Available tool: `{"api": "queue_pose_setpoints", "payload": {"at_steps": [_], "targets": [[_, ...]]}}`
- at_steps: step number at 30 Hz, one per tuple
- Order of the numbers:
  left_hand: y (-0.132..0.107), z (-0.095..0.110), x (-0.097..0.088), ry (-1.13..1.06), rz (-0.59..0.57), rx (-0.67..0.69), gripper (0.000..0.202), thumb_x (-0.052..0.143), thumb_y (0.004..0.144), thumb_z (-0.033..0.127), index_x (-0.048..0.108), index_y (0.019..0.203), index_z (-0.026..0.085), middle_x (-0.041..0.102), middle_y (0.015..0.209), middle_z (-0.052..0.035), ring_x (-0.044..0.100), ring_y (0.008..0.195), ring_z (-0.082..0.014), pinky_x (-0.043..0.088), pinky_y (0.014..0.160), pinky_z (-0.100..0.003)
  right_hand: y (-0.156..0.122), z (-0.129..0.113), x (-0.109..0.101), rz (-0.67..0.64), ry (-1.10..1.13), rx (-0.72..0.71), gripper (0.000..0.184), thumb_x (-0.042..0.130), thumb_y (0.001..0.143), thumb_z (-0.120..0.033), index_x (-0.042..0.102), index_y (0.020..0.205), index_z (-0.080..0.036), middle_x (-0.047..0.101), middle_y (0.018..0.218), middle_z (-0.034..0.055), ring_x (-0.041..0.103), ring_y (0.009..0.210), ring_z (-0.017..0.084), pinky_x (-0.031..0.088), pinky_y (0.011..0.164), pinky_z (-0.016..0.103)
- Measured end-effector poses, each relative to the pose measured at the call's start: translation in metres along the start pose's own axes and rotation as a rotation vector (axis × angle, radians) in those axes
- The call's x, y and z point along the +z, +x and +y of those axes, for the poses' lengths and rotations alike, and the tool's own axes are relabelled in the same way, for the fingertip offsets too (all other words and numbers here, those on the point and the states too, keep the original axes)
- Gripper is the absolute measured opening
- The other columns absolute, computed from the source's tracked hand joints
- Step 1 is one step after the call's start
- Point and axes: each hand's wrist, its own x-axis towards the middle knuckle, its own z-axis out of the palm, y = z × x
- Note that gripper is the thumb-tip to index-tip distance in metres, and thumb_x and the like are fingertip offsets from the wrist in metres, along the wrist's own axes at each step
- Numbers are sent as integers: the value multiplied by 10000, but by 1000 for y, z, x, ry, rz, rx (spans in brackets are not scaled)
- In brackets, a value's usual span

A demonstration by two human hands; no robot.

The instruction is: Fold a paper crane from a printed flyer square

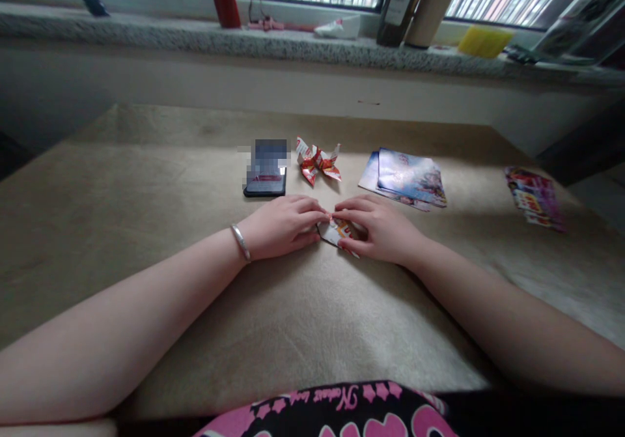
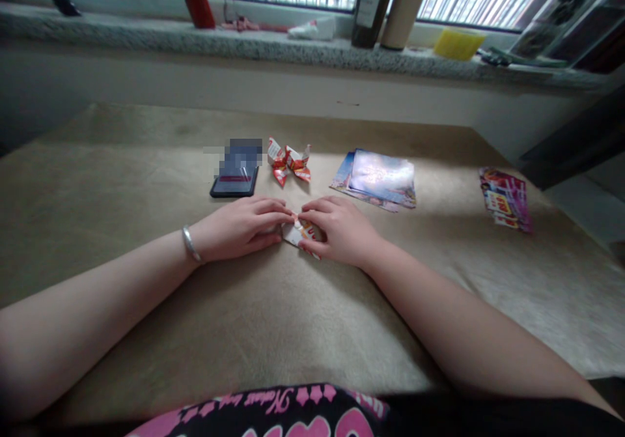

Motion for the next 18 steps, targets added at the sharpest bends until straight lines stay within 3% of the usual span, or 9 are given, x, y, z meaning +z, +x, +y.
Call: {"api": "queue_pose_setpoints", "payload": {"at_steps": [5,12,18], "targets": [[0,0,0,51,60,-54,257,460,942,301,684,1052,241,678,983,-42,590,853,-160,490,766,-290,0,0,2,-16,11,25,428,597,821,-377,609,1208,-193,597,1253,87,522,1151,248,420,1009,419],[3,6,1,71,39,-242,268,526,896,303,665,1082,169,635,964,-85,551,894,-191,467,831,-337,1,1,4,9,29,57,389,596,826,-351,619,1183,-199,603,1241,92,521,1140,251,426,1000,434],[2,1,2,-63,35,-264,237,605,846,328,679,1003,166,615,908,-73,544,855,-188,454,791,-320,0,5,7,26,26,80,333,553,858,-313,627,1165,-205,599,1243,94,520,1146,251,432,992,449]]}}
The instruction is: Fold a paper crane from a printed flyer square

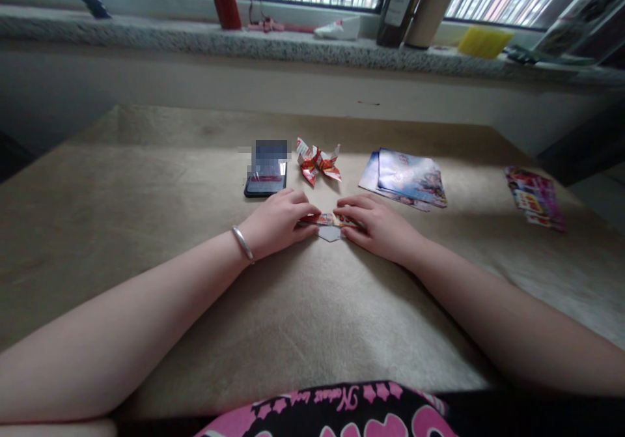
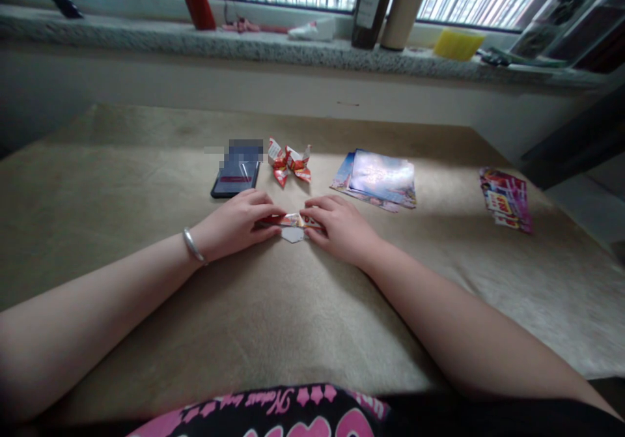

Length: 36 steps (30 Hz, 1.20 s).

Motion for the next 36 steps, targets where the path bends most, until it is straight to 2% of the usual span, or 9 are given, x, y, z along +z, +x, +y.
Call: {"api": "queue_pose_setpoints", "payload": {"at_steps": [4,8,14,16,19,22,26,30,36], "targets": [[1,-3,1,-114,-2,-35,235,662,805,321,668,981,165,619,929,-66,552,859,-178,448,776,-299,0,2,2,18,17,-2,328,559,856,-313,625,1164,-221,601,1237,83,525,1144,248,437,990,454],[2,-3,0,-146,-22,-55,241,653,815,320,653,994,160,647,946,-66,561,892,-188,448,805,-312,0,3,2,46,51,-29,362,585,838,-301,609,1182,-189,617,1211,98,532,1137,243,440,995,443],[1,1,-3,-222,12,-51,224,624,830,293,653,1012,165,678,900,-46,598,821,-156,476,747,-277,1,3,3,64,56,-46,357,603,818,-266,613,1160,-163,629,1201,97,487,1191,253,411,1029,447],[1,3,-3,-321,14,-90,227,610,834,281,646,1027,166,688,916,-42,622,811,-142,499,733,-264,1,4,3,70,79,-47,316,605,816,-267,622,1117,-172,636,1183,90,498,1176,249,416,1021,448],[0,5,-1,-559,18,-140,226,586,840,256,626,1040,160,694,982,-44,655,873,-133,534,789,-265,2,4,2,97,152,-51,222,622,795,-249,620,1012,-197,652,1126,77,545,1106,233,441,981,440],[-1,7,1,-700,65,-133,264,575,831,208,584,1087,143,692,1012,-59,663,903,-129,547,811,-262,3,0,1,135,212,-46,169,632,770,-210,589,934,-210,657,1080,69,575,1033,216,466,923,409],[-2,7,-2,-565,154,-36,199,548,846,178,623,1028,152,693,955,-49,648,853,-117,542,765,-242,2,-5,-2,177,256,-36,112,583,785,-157,566,873,-224,671,1001,50,594,947,196,476,858,369],[0,4,-5,-341,199,126,179,518,877,165,672,965,185,692,960,-48,620,892,-132,512,812,-275,1,-4,-3,187,241,-34,118,566,785,-137,581,857,-229,675,939,37,589,922,200,471,843,366],[1,0,-4,-94,93,266,243,481,897,161,671,1032,227,680,1011,-39,600,905,-146,472,831,-298,1,2,-1,110,144,-88,215,539,772,-83,635,900,-225,665,977,45,571,938,194,469,846,352]]}}
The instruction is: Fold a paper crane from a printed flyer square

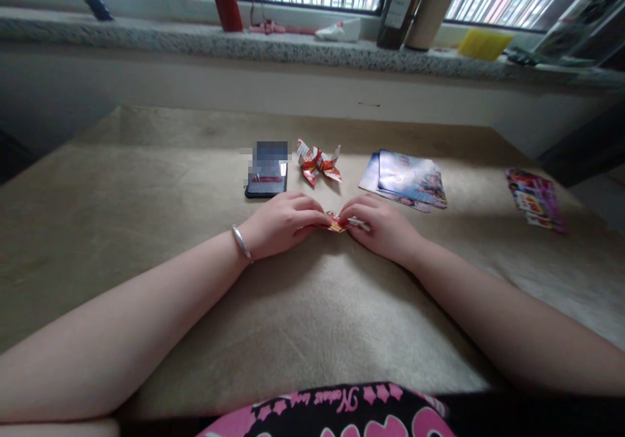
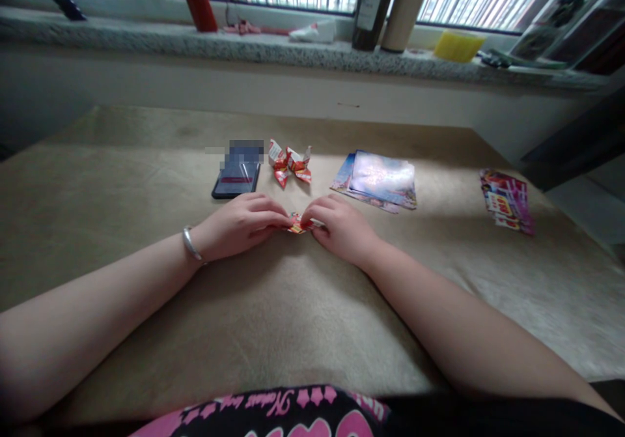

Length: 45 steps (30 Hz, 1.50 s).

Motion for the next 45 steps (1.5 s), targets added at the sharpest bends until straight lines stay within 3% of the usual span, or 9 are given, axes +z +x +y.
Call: {"api": "queue_pose_setpoints", "payload": {"at_steps": [4,8,13,20,27,32,38,45], "targets": [[-1,1,-1,27,-118,18,239,532,877,223,662,1074,258,668,1055,-40,584,943,-163,454,855,-312,0,-2,-4,-60,16,-51,219,542,764,-94,651,894,-232,668,996,38,568,954,189,466,873,357],[-1,2,-2,14,-158,9,238,519,891,254,665,1079,257,665,1050,-51,577,954,-170,450,857,-319,1,-5,-8,-122,25,-75,178,601,757,-168,659,911,-237,667,1000,40,571,965,202,459,900,377],[0,1,-2,22,-145,15,248,491,911,220,666,1077,275,659,1054,-37,567,947,-158,440,860,-303,2,-5,-7,-97,0,-66,183,545,842,-200,652,986,-234,670,1028,50,571,987,200,456,909,391],[-1,-5,0,131,-70,-14,231,486,910,196,698,937,283,649,981,-18,545,876,-148,432,816,-288,2,-1,-4,-66,-5,-72,120,548,852,-206,656,903,-216,665,1105,47,545,1092,205,443,968,402],[-3,2,-2,169,-91,33,234,492,890,214,675,1024,271,623,964,-36,566,788,-130,429,706,-255,3,0,-2,-84,-4,-72,162,544,859,-211,650,980,-222,665,1120,44,544,1105,198,433,983,399],[-2,6,-1,186,-161,110,273,465,930,287,615,1159,295,627,1030,-48,567,911,-160,456,794,-281,3,1,-1,-65,-61,-52,184,552,863,-242,659,1008,-203,673,1077,55,558,1043,202,435,956,381],[-2,4,0,206,-113,62,258,449,932,259,641,1104,253,631,1072,-57,581,965,-173,487,836,-303,2,3,-1,-7,-151,74,143,577,840,-261,672,911,-181,669,879,74,567,890,224,470,837,379],[-1,2,3,209,-45,-34,230,487,911,242,674,1043,251,654,1090,-40,599,978,-177,498,851,-321,2,-1,-1,-13,-112,123,222,647,791,-368,687,932,-202,642,1007,92,550,980,239,449,894,393]]}}
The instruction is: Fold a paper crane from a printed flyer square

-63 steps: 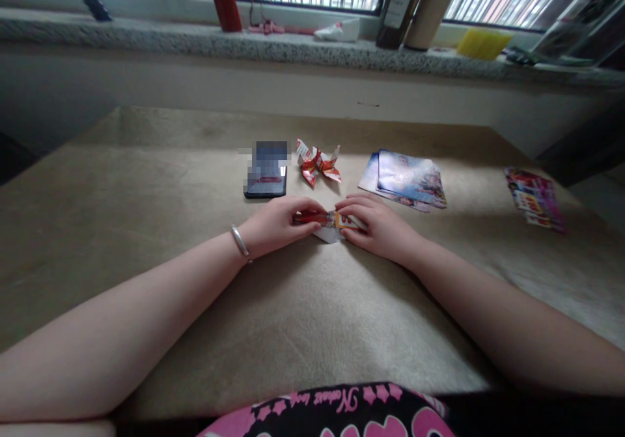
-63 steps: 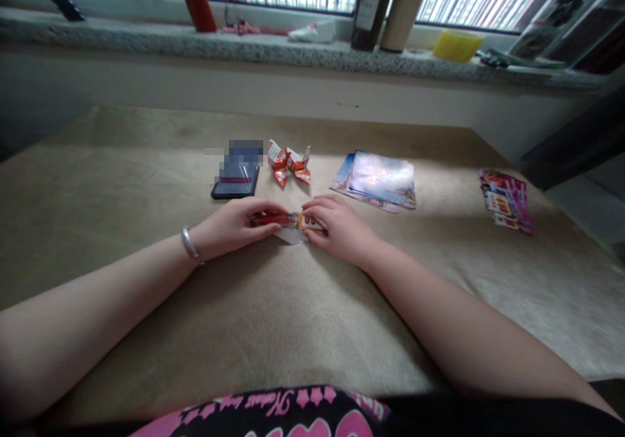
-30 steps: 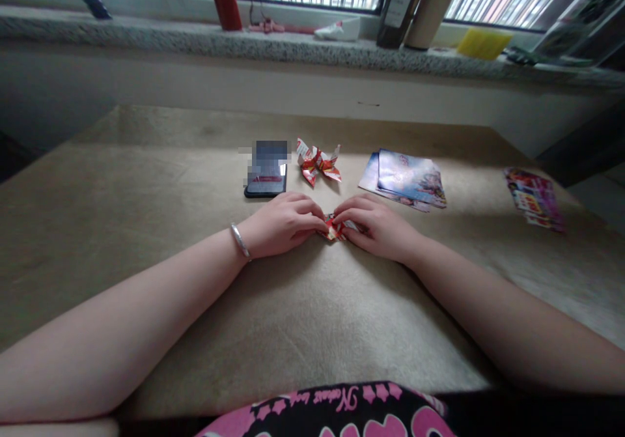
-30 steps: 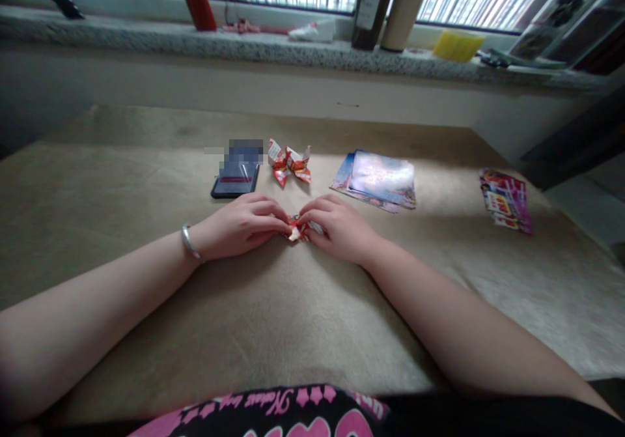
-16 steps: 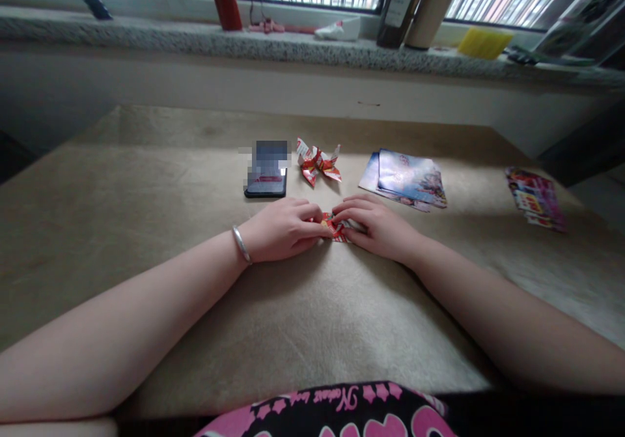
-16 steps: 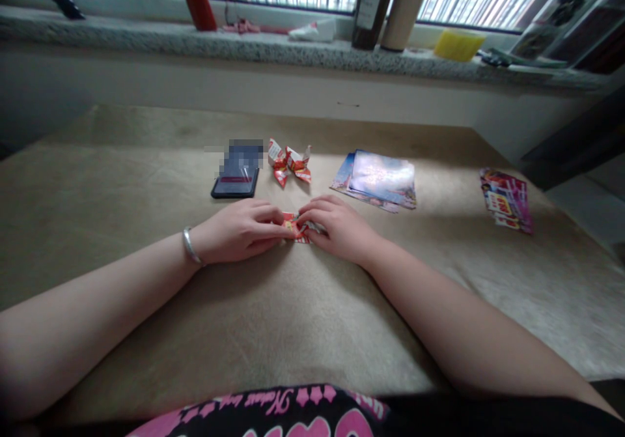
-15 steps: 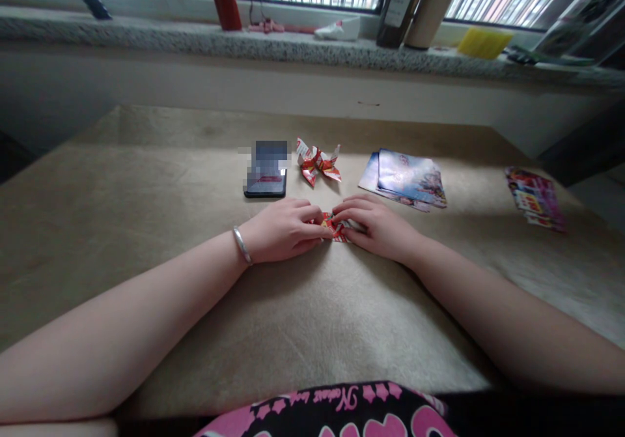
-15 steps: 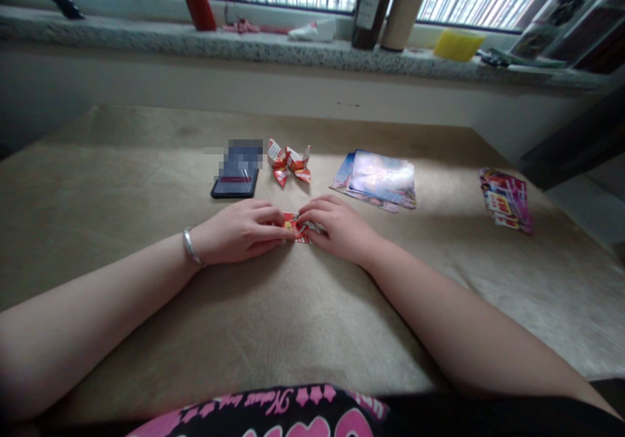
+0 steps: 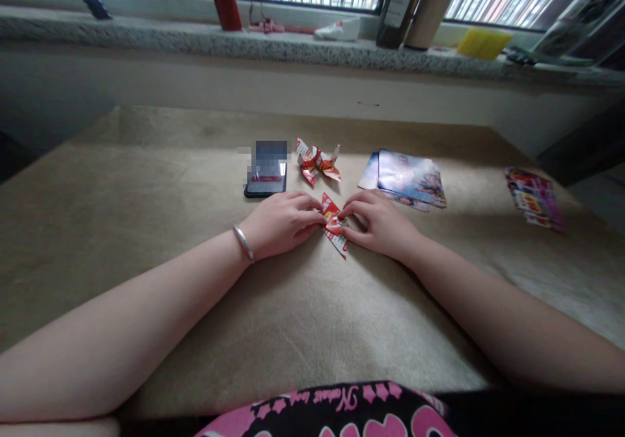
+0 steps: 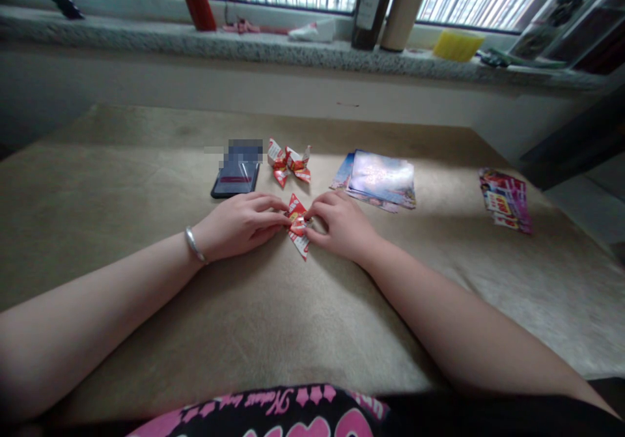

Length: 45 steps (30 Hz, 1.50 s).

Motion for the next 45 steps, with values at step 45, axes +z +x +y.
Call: {"api": "queue_pose_setpoints", "payload": {"at_steps": [45], "targets": [[5,-2,5,-392,3,-334,215,629,813,253,629,1013,171,668,978,-47,588,903,-165,458,819,-310,7,4,14,70,126,73,208,683,775,-288,676,970,-216,649,1068,84,568,1010,239,441,908,428]]}}
